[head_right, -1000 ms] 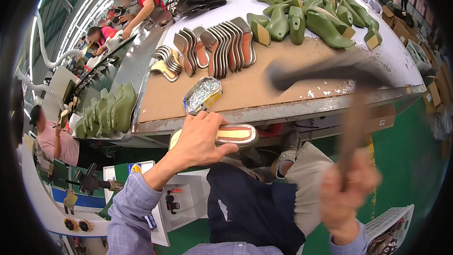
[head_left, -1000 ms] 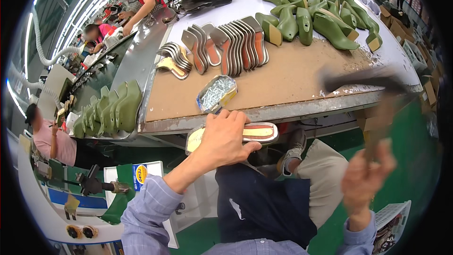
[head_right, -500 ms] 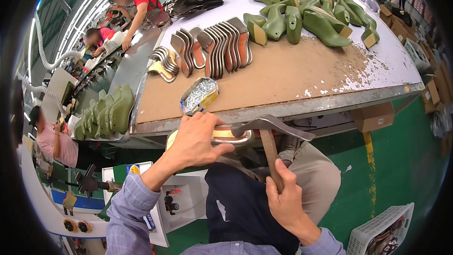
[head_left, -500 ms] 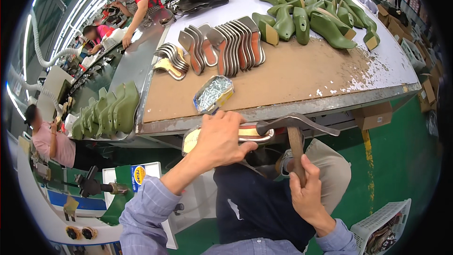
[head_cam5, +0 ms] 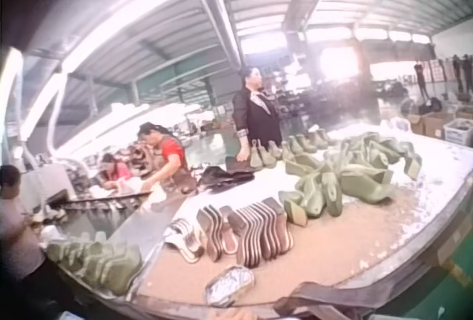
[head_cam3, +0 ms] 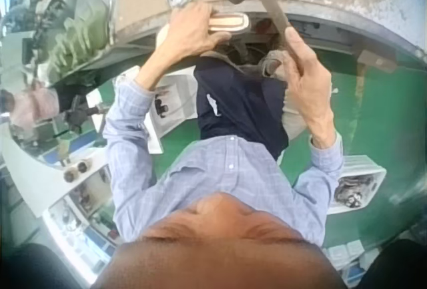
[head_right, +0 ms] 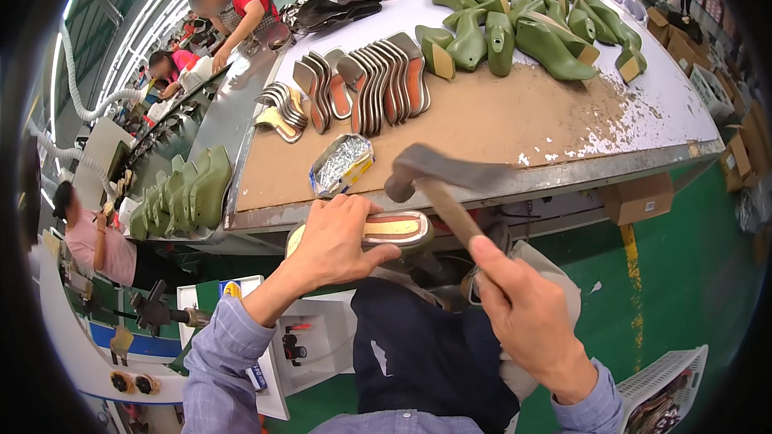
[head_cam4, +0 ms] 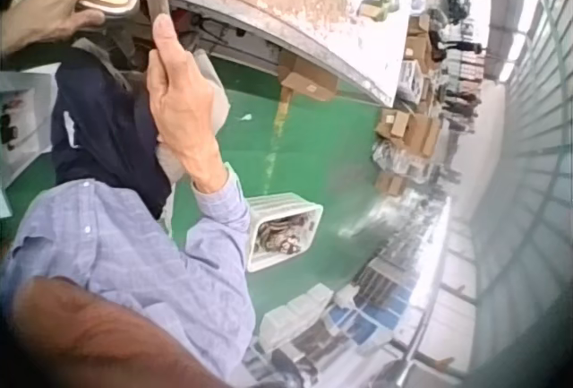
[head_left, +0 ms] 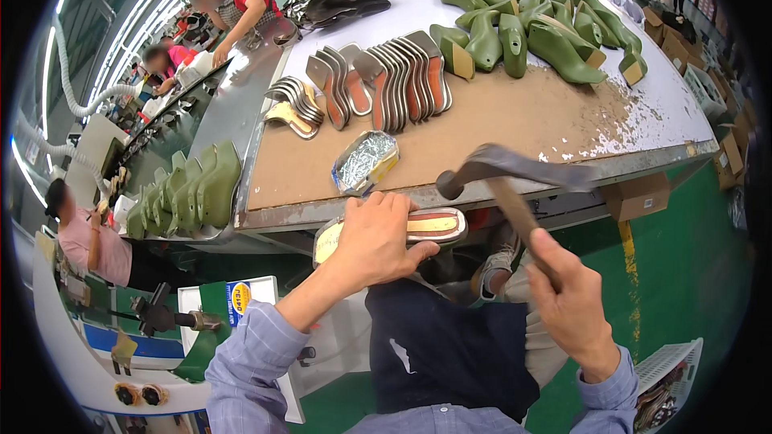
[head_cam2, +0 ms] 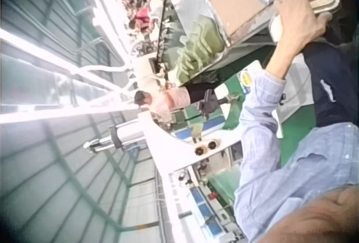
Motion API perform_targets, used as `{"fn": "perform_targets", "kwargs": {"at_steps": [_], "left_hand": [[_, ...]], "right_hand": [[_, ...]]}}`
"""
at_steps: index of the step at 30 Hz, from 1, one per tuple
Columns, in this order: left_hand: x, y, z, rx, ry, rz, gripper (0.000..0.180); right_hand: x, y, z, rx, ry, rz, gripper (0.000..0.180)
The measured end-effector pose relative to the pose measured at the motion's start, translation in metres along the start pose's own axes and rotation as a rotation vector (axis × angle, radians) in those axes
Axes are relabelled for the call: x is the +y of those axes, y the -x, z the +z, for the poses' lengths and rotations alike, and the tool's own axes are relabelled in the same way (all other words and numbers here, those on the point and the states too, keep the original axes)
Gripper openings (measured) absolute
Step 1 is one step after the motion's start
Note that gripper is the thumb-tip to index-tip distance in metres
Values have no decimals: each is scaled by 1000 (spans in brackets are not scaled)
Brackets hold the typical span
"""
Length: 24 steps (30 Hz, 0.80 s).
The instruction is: The person assembles green rubber shoes by inserting a sole into the shoe upper and securing it with a hammer and nails. They repeatedly pick up a shoe, place a sole inside, and hammer nails into the heel area to fasten the components together.
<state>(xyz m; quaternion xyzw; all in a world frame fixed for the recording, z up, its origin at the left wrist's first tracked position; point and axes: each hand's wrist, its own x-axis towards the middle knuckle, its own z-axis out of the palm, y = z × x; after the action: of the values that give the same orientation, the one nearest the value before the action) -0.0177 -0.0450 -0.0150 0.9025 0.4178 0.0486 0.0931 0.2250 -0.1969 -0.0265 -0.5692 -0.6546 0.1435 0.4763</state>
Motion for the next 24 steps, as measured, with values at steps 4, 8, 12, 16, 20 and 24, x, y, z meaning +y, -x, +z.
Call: {"fn": "perform_targets", "kwargs": {"at_steps": [4, 8, 12, 16, 20, 24], "left_hand": [[5, -4, 1, 27, -7, 46, 61], [1, -9, 2, -48, -67, 61, 64], [-11, -11, 14, -91, -77, 136, 66], [-2, -18, -45, -43, 118, 50, 70], [-105, 15, -99, 566, 972, -276, 71], [-241, 89, -51, 989, 612, -560, 52]], "right_hand": [[8, 12, 2, -134, 157, -64, 56], [16, -23, -9, -218, 324, -66, 59], [40, -50, 1, -47, 463, -75, 56], [113, -66, -7, -73, 873, 37, 50], [133, -64, -1, -51, 807, 110, 47], [132, -70, 13, -34, 760, 132, 46]]}}
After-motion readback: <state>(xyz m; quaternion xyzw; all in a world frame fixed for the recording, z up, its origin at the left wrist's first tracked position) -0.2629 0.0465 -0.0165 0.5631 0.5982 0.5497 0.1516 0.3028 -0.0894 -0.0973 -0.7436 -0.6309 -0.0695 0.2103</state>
